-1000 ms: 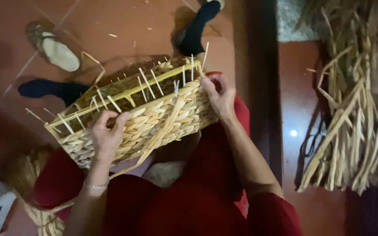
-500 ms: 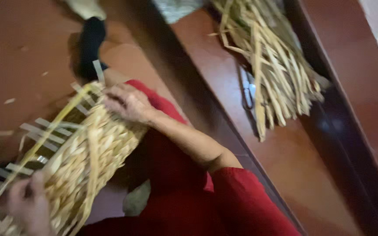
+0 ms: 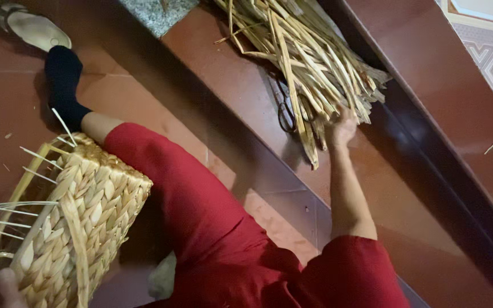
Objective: The person sits on the floor weaving a water hyacinth basket, threading and tightening woven strips around the rim and between the upright stakes, pulling strips taut by hand and reaching for new strips from bundles beside them.
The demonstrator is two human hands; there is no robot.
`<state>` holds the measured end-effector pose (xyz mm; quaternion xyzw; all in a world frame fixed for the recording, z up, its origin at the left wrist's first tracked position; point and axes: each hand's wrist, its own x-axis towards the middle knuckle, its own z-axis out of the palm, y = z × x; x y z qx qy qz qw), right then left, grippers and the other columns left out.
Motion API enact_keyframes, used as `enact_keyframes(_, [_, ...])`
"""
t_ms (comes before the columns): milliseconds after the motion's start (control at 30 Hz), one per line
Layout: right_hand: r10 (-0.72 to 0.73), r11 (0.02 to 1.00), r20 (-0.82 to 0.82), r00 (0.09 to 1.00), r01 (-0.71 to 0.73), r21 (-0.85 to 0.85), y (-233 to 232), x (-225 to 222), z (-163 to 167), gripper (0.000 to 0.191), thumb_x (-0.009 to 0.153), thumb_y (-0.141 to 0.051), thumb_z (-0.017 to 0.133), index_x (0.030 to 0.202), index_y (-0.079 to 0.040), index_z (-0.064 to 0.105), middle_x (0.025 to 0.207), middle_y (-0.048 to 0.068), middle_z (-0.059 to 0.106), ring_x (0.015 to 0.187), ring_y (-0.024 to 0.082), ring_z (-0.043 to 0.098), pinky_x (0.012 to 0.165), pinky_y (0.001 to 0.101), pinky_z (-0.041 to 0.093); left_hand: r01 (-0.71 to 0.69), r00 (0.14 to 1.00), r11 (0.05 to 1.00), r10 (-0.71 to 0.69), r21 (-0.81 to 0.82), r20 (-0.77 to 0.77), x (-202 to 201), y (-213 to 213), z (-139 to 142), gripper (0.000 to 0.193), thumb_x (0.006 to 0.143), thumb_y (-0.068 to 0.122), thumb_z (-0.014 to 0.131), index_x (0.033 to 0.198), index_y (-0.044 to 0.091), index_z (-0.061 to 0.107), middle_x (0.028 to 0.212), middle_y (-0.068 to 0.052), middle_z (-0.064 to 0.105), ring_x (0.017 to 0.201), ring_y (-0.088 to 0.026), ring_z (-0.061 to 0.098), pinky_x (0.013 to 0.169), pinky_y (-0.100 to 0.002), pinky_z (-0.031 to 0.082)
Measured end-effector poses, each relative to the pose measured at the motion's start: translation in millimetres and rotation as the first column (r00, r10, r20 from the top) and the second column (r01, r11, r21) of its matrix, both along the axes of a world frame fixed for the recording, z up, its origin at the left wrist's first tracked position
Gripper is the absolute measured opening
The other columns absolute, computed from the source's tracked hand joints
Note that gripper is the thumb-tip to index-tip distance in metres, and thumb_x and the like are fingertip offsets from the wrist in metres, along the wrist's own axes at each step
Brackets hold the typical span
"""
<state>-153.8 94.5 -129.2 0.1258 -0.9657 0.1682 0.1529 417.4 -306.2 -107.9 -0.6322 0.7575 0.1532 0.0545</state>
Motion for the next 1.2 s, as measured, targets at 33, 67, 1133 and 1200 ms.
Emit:
enact_keyframes(33, [0.000, 0.988, -0.056, 0.998, 0.008, 0.153, 6, -5, 2, 0.020, 0.095, -0.013, 0.073, 0.115, -0.016, 0.074, 0.111, 0.009, 0.070, 0.104, 0.030, 0.062, 0.088, 0.0434, 0.050, 0.000, 1.000, 1.000, 0.000, 0.000, 0.005, -3, 0, 2, 0.034, 0.105, 0.031, 0.067, 0.100, -0.002, 0.068, 0.090, -0.019, 0.068, 0.084, -0.031, 0.066, 0.081, -0.044, 0.053])
enact_keyframes(67, [-0.004, 0.992, -0.129, 0.992, 0.019, 0.121, 10, -9, 3, 0.018, 0.096, -0.015, 0.074, 0.114, -0.017, 0.074, 0.113, 0.009, 0.069, 0.105, 0.030, 0.061, 0.088, 0.0439, 0.050, -0.002, 1.000, 1.000, 0.002, 0.001, 0.005, -6, 1, 4, 0.033, 0.104, 0.030, 0.067, 0.100, -0.002, 0.068, 0.091, -0.019, 0.068, 0.085, -0.031, 0.066, 0.082, -0.044, 0.053])
enact_keyframes(1133, [0.890, 0.328, 0.446, 0.092, 0.552, -0.767, -130, 178, -21, 0.009, 0.098, -0.016, 0.073, 0.097, -0.011, 0.065, 0.086, 0.001, 0.067, 0.077, 0.014, 0.062, 0.074, 0.0324, 0.050, 0.238, 0.744, 0.951, -0.308, -0.195, -0.593, -66, 156, 33, 0.022, 0.095, 0.020, 0.073, 0.116, 0.013, 0.073, 0.117, -0.008, 0.076, 0.098, -0.022, 0.074, 0.089, -0.034, 0.058])
enact_keyframes(1200, [0.885, 0.308, 0.455, 0.104, 0.601, -0.737, -148, 214, -20, 0.009, 0.097, -0.015, 0.073, 0.095, -0.011, 0.065, 0.086, 0.003, 0.069, 0.076, 0.015, 0.063, 0.073, 0.0328, 0.051, 0.283, 0.679, 0.959, -0.203, -0.005, -0.706, -104, 165, 24, 0.041, 0.090, 0.023, 0.073, 0.126, 0.005, 0.068, 0.118, -0.014, 0.074, 0.096, -0.030, 0.073, 0.083, -0.038, 0.058])
